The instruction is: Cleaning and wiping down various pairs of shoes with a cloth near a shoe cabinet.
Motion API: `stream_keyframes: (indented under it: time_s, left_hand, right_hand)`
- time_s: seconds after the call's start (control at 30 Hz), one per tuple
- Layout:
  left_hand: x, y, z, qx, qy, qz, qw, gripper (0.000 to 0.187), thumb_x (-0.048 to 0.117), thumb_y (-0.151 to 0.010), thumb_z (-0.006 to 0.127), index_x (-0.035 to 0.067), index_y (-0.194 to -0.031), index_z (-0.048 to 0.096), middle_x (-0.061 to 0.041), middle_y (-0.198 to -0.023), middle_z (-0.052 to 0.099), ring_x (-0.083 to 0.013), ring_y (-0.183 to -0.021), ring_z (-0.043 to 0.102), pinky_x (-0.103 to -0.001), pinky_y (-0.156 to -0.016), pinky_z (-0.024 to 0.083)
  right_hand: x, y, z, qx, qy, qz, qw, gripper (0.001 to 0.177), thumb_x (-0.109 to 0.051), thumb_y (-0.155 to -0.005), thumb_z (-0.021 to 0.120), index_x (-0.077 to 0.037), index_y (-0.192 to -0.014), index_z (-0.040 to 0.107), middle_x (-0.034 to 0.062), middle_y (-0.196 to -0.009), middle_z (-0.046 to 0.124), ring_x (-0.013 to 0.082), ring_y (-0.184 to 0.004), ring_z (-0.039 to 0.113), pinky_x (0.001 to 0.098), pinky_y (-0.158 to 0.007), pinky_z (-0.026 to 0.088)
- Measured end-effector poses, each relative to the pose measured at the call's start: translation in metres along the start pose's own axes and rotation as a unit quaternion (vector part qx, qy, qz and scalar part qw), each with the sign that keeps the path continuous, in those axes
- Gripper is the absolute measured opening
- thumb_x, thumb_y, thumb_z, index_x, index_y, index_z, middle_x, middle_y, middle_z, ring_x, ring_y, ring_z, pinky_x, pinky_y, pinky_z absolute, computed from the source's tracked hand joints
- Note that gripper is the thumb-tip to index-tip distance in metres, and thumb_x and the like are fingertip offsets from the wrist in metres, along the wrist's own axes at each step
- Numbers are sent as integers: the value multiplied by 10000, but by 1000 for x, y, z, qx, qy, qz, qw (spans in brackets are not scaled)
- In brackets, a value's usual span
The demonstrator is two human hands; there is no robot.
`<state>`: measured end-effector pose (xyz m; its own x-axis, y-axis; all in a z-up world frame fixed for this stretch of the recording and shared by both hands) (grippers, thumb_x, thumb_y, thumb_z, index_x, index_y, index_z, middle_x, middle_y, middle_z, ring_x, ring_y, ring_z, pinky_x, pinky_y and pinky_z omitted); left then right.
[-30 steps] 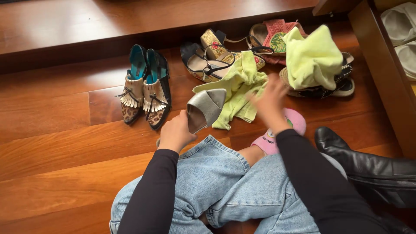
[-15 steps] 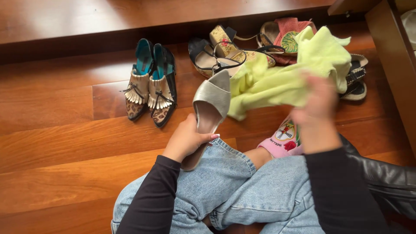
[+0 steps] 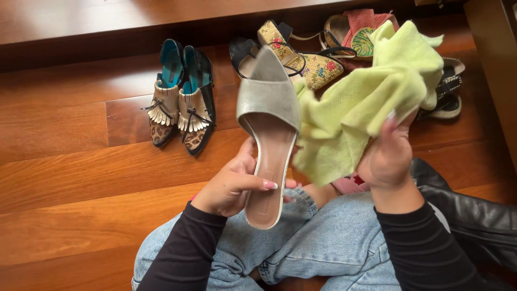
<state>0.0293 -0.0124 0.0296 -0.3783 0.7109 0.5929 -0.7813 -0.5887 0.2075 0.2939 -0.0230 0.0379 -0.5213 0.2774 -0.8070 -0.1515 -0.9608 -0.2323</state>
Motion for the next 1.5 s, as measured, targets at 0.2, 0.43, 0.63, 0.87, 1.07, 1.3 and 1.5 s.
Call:
stream_keyframes:
  time_s: [0.2,0.43,0.63,0.87,1.07,1.3,1.5]
  left_hand:
    - [-8,-7,-4,41,64,127,989,662,138,-1000,518,175,-1589,220,-174,-1526,482,-326,-1286,629,-471,-1092,503]
    - [-49,-4,-59,102,219,222,945,557,458,-1195,346,3,-1496,460,-206,-1408,555,-350,-1273,549,-477,-1044,467]
    - [22,19,-29,242,208,297,900,543,399,-1098,263,47,-1470,444,-146,-1455,546,-376,-1376,521,-530,-1095,492]
    - [47,42,-31,235,94,340,906,534,397,-1088,253,111,-1525,363,-112,-1513,496,-398,-1401,506,-654,-1036,436]
    - [10,14,-9,213,129,264,932,589,456,-1061,242,94,-1502,386,-131,-1453,535,-326,-1321,539,-671,-986,519]
    - [-21,7,7,144,100,265,948,847,671,-950,510,85,-1534,328,-132,-1499,487,-278,-1402,490,-471,-1208,373]
    - [-8,7,-34,199,63,311,927,1034,752,-874,625,20,-1540,327,-200,-1350,512,-342,-1321,503,-508,-1179,395]
  right_hand:
    - [26,22,12,-111,314,-134,933,482,-99,-1057,660,-92,-1493,454,56,-1473,559,242,-1409,521,461,-1245,360]
    - [69,41,74,-387,509,-211,739,314,-67,-904,622,-99,-1196,734,106,-1341,703,332,-1426,510,625,-1235,188]
    - [74,59,53,-551,356,-118,746,286,-103,-924,615,-80,-1193,708,90,-1283,722,318,-1343,598,606,-1242,252]
    - [83,41,-3,-128,-65,367,919,411,-199,-1026,561,92,-1301,653,237,-1307,676,387,-1225,610,559,-1096,433]
    - [47,26,55,-166,-381,249,875,612,-361,-1060,421,2,-1551,388,212,-1590,416,404,-1466,421,574,-1216,310]
    - [97,87,58,-256,329,83,905,852,-124,-739,881,25,-1452,441,203,-1398,574,344,-1293,562,422,-1058,454]
    - [57,66,70,-266,476,-185,818,452,-43,-734,829,18,-1157,679,179,-1130,706,376,-1039,713,430,-888,579]
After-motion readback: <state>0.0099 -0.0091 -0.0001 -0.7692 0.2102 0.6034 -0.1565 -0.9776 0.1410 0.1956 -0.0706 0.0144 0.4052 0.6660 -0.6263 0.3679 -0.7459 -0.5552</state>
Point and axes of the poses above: each hand's wrist, its own y-axis away from the middle knuckle, its own z-axis out of the palm, x = y × z, the point moved 2 cm from there along -y, towards the middle knuckle
